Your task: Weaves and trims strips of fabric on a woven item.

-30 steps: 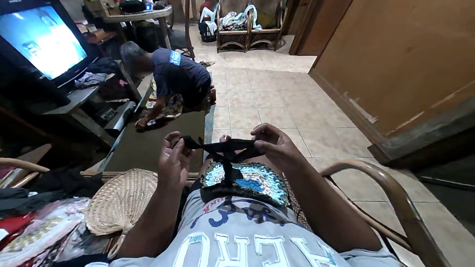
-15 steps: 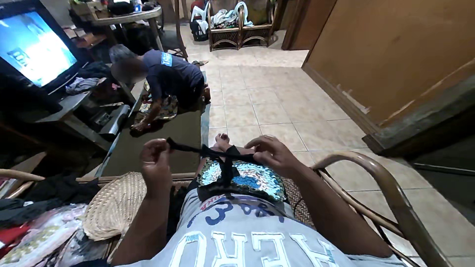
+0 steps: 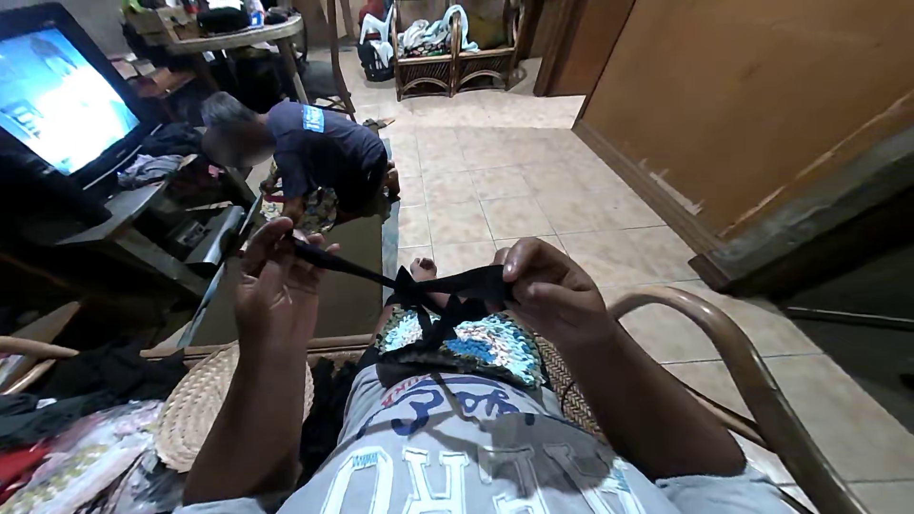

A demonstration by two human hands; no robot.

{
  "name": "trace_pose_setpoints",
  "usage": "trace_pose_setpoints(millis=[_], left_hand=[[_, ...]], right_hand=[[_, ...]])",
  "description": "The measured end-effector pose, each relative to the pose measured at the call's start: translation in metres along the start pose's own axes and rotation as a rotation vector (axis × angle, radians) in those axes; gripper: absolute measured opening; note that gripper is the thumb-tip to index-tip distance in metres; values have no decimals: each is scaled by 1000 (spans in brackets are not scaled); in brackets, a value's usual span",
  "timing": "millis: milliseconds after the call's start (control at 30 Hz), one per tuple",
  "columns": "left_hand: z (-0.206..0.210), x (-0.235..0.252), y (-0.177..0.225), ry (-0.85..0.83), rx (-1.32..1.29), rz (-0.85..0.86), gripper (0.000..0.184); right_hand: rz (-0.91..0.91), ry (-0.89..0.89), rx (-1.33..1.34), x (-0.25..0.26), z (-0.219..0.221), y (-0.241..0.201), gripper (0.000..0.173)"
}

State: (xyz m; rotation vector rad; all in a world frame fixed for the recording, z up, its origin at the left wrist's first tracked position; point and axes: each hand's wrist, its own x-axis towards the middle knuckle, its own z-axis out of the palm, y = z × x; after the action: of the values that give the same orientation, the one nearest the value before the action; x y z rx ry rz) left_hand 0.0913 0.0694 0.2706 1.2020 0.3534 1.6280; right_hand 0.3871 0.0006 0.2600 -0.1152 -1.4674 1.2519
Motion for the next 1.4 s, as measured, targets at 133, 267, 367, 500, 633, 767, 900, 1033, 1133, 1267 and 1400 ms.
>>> trace_pose_setpoints(millis=[133,267,367,500,633,767,900,1033,1133,1267,1400], left_hand=[[-1,-2,7,-36,-277,-95,35],[-11,-5,20,-302,418,-45,21],[-9,-7,22,-578,1131,-69,46],[-13,-3,12,-796,1355,-31,21],[-27,3,21,-655,1048,69,24],[-14,-14,29,-455,296,-122,14],[0,-20,29,-355,-211,-143,21],[2,-9,30,-440,35,26,11],[-3,-10,27,-633,977,180,45],[2,-17,8,-770,1386,266,22],[4,-15,13,-574,1445,554,24]], right_hand=[[59,-12,-257,7,-6,-8,22],[226,-83,-770,15,-34,-20,27],[358,-108,-833,17,-38,-27,25],[347,-150,-531,13,-36,-22,22],[321,-220,-548,5,-43,-8,28],[440,-212,-547,-8,-32,21,24],[418,-129,-234,-10,-12,35,29],[280,13,-77,-7,-4,42,25],[290,83,-133,-8,-7,45,23],[306,83,-225,-7,-7,45,24],[388,126,-274,-9,-6,58,21]])
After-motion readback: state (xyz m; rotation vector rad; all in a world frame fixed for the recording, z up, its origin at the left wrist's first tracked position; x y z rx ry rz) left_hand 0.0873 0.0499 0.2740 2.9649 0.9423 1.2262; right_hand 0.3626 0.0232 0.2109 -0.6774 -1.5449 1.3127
